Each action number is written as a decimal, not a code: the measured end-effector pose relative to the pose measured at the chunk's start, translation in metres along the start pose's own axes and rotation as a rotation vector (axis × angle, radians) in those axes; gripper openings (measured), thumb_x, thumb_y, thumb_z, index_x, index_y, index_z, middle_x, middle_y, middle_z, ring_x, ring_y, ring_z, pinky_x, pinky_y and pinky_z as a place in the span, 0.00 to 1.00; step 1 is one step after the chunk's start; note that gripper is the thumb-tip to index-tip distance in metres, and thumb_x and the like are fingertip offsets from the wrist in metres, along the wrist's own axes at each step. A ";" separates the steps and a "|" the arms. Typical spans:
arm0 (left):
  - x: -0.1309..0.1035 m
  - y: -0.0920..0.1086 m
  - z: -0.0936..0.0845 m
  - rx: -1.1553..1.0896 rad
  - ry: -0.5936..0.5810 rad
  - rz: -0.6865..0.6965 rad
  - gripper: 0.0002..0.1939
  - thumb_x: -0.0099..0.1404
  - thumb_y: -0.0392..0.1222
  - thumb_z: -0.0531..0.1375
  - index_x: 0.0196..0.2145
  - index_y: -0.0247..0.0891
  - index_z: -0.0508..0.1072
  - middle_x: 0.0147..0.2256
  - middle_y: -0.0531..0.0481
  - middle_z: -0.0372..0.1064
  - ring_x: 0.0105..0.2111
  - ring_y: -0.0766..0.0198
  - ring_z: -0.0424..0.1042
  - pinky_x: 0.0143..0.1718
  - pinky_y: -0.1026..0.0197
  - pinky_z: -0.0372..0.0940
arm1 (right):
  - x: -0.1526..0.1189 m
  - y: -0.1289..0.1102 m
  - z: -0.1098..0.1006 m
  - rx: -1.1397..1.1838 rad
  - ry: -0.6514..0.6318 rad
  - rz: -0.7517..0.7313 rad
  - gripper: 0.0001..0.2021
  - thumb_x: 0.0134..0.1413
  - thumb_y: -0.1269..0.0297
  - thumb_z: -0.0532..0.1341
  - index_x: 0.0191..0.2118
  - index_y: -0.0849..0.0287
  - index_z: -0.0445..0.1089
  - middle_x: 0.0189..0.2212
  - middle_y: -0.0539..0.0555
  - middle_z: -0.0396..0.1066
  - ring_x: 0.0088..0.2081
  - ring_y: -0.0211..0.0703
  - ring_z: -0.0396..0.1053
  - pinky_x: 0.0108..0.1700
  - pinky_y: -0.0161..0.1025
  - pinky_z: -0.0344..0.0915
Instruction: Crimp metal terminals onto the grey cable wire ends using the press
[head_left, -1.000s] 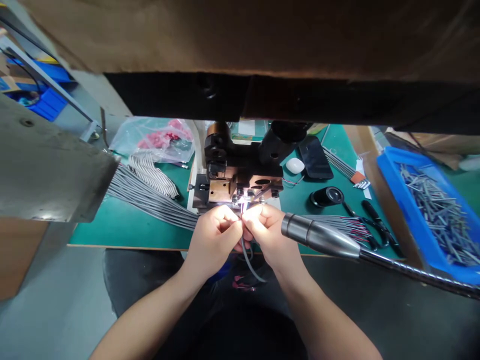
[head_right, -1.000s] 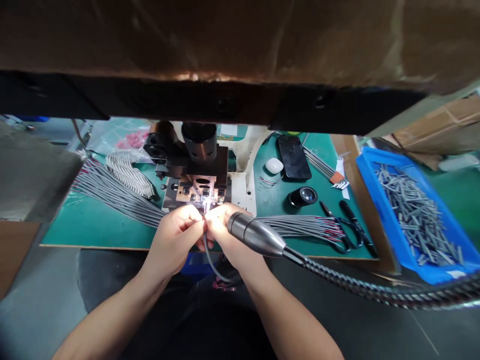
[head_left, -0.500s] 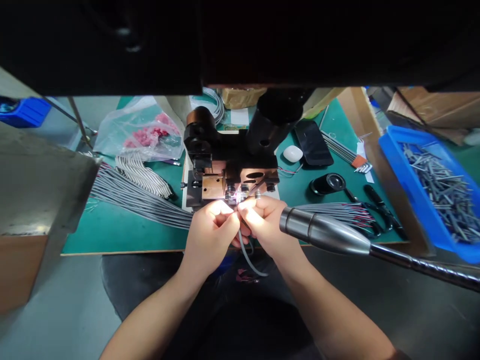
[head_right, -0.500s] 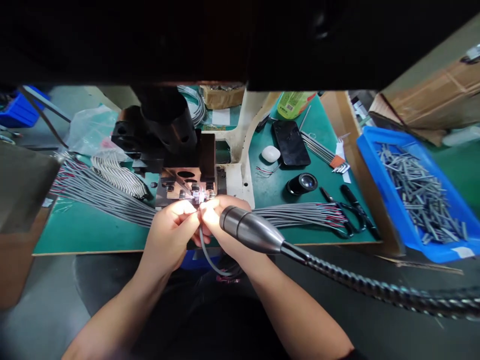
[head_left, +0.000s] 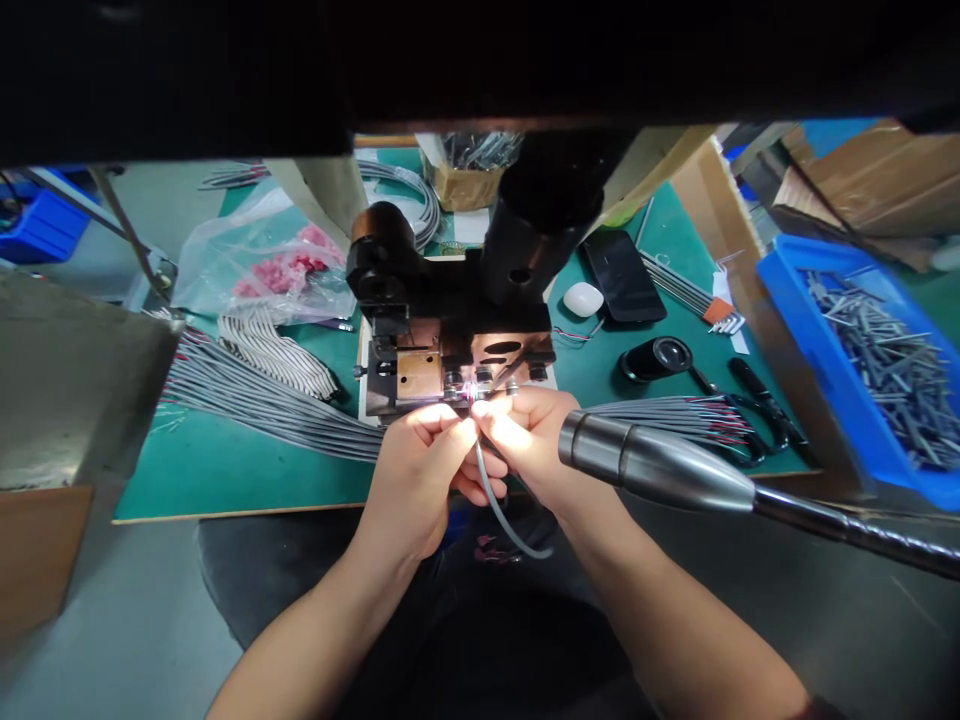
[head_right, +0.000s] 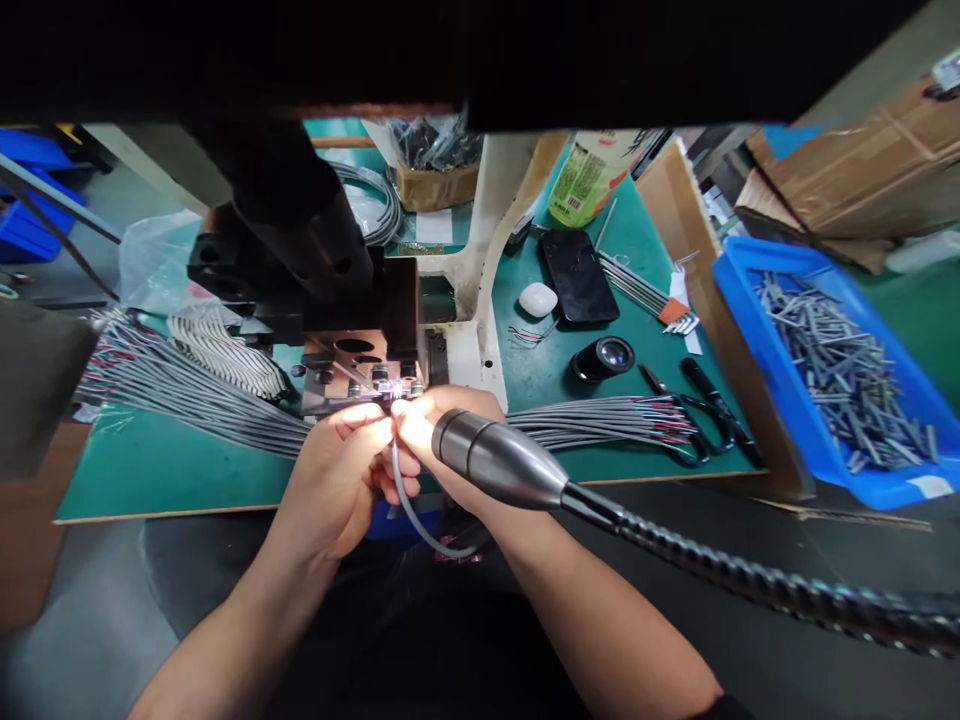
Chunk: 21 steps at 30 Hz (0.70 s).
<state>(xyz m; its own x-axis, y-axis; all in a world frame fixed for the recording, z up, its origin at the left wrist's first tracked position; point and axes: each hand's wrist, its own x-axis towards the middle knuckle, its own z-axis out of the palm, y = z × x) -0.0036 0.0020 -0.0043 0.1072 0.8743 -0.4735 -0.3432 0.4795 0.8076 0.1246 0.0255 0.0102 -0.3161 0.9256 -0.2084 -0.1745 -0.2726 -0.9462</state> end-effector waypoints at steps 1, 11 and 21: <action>0.000 0.000 0.000 -0.005 0.002 -0.010 0.10 0.64 0.41 0.59 0.26 0.37 0.73 0.22 0.49 0.77 0.19 0.62 0.77 0.15 0.69 0.63 | 0.000 -0.001 0.000 -0.006 -0.014 0.009 0.24 0.59 0.49 0.66 0.18 0.56 0.63 0.13 0.45 0.62 0.15 0.36 0.62 0.18 0.35 0.64; 0.003 -0.002 0.006 -0.071 0.069 -0.040 0.09 0.60 0.43 0.63 0.26 0.35 0.72 0.18 0.52 0.72 0.15 0.67 0.70 0.13 0.71 0.60 | -0.003 0.001 -0.015 -0.557 0.143 -0.179 0.22 0.64 0.55 0.63 0.20 0.56 0.65 0.14 0.45 0.63 0.18 0.34 0.60 0.21 0.34 0.56; 0.003 0.001 0.006 -0.057 0.032 -0.043 0.09 0.59 0.38 0.60 0.22 0.36 0.71 0.18 0.52 0.72 0.16 0.68 0.71 0.14 0.71 0.59 | 0.000 0.014 -0.037 -1.212 0.102 -0.719 0.05 0.63 0.67 0.64 0.40 0.53 0.78 0.25 0.49 0.75 0.28 0.41 0.69 0.35 0.40 0.65</action>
<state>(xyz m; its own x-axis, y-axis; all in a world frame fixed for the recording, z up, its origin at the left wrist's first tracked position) 0.0022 0.0061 -0.0026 0.0929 0.8498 -0.5189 -0.3919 0.5103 0.7655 0.1571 0.0313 -0.0123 -0.4253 0.7930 0.4362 0.6487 0.6032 -0.4640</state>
